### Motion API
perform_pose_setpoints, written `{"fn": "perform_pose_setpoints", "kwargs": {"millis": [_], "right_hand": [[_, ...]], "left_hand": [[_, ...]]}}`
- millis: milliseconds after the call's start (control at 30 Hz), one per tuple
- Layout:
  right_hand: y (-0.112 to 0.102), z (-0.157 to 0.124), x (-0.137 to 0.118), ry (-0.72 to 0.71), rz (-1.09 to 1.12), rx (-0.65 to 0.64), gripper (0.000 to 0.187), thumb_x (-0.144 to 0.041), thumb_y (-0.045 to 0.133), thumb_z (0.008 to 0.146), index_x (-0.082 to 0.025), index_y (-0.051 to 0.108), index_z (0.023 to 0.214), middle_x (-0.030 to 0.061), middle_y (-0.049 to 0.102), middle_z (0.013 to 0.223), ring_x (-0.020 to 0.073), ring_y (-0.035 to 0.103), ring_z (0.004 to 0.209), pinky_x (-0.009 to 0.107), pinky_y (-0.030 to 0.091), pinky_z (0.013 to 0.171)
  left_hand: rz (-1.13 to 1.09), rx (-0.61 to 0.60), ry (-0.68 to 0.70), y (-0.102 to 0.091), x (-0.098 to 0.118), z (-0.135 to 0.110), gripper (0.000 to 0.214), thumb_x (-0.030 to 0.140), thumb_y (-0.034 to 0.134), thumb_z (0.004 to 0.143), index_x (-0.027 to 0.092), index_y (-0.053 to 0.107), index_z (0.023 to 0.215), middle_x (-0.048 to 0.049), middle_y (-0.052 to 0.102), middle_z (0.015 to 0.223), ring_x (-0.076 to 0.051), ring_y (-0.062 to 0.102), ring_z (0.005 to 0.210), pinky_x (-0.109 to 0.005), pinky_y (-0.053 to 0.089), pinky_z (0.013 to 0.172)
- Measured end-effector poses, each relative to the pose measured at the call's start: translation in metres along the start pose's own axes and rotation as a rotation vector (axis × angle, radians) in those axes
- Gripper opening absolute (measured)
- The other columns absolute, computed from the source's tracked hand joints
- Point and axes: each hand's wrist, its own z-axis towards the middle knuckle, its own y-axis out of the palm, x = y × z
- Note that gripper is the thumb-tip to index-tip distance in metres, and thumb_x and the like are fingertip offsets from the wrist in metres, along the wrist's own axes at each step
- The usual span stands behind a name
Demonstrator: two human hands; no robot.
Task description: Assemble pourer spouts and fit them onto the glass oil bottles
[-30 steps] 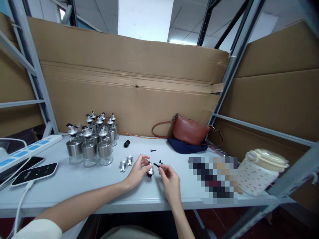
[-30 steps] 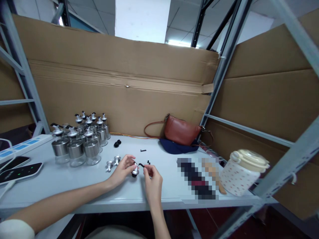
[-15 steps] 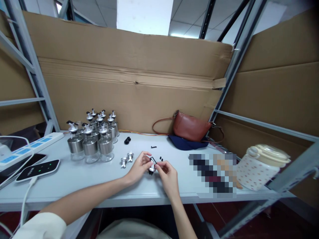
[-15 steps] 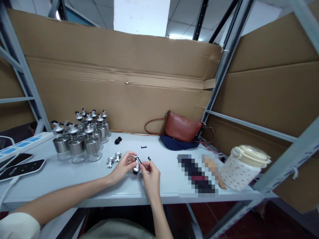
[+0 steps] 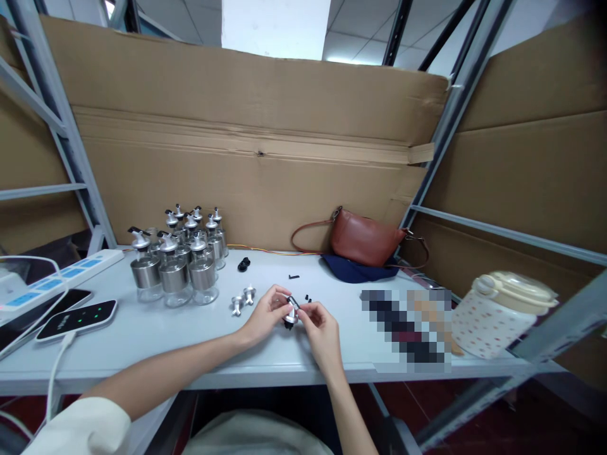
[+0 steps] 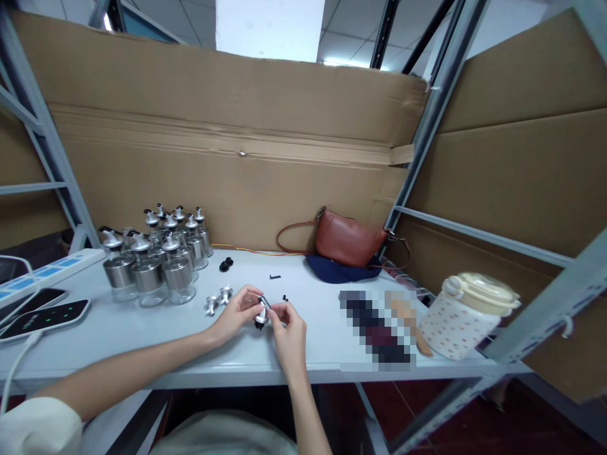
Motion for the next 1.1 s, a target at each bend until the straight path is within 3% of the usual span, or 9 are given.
{"fn": "perform_pose_setpoints", "kwargs": {"millis": [467, 700, 1100], "right_hand": [[-0.0004, 0.0001, 0.0005, -0.004, 0.011, 0.023, 0.02, -0.036, 0.065, 0.071, -0.016, 0.062, 0.071, 0.0033, 0.065, 0.067, 0.0178, 0.06, 0.066, 0.029, 0.048, 0.065], [-0.0004, 0.0001, 0.0, -0.008, -0.008, 0.035, 0.02, -0.036, 0.065, 0.07, -0.017, 0.061, 0.07, 0.0033, 0.065, 0.067, 0.0179, 0.059, 0.065, 0.029, 0.047, 0.064], [0.0004, -0.0014, -0.0019, -0.059, -0.03, 0.044, 0.018, -0.035, 0.063, 0.074, -0.017, 0.06, 0.072, 0.0029, 0.064, 0.07, 0.0168, 0.059, 0.066, 0.028, 0.048, 0.065]], "left_hand": [[-0.034, 0.007, -0.016, 0.0011, 0.0032, -0.002, 0.047, 0.041, 0.073, 0.067, 0.019, 0.046, 0.098, 0.0041, 0.05, 0.074, -0.01, 0.056, 0.066, -0.021, 0.044, 0.058], [-0.021, 0.027, -0.004, 0.002, 0.0037, -0.0009, 0.043, 0.044, 0.075, 0.063, 0.017, 0.049, 0.085, 0.0027, 0.052, 0.072, -0.01, 0.054, 0.067, -0.021, 0.043, 0.058], [-0.034, 0.042, -0.015, -0.0007, -0.0022, 0.002, 0.044, 0.044, 0.077, 0.061, 0.016, 0.051, 0.083, 0.0001, 0.059, 0.074, -0.013, 0.058, 0.069, -0.023, 0.045, 0.06]]}}
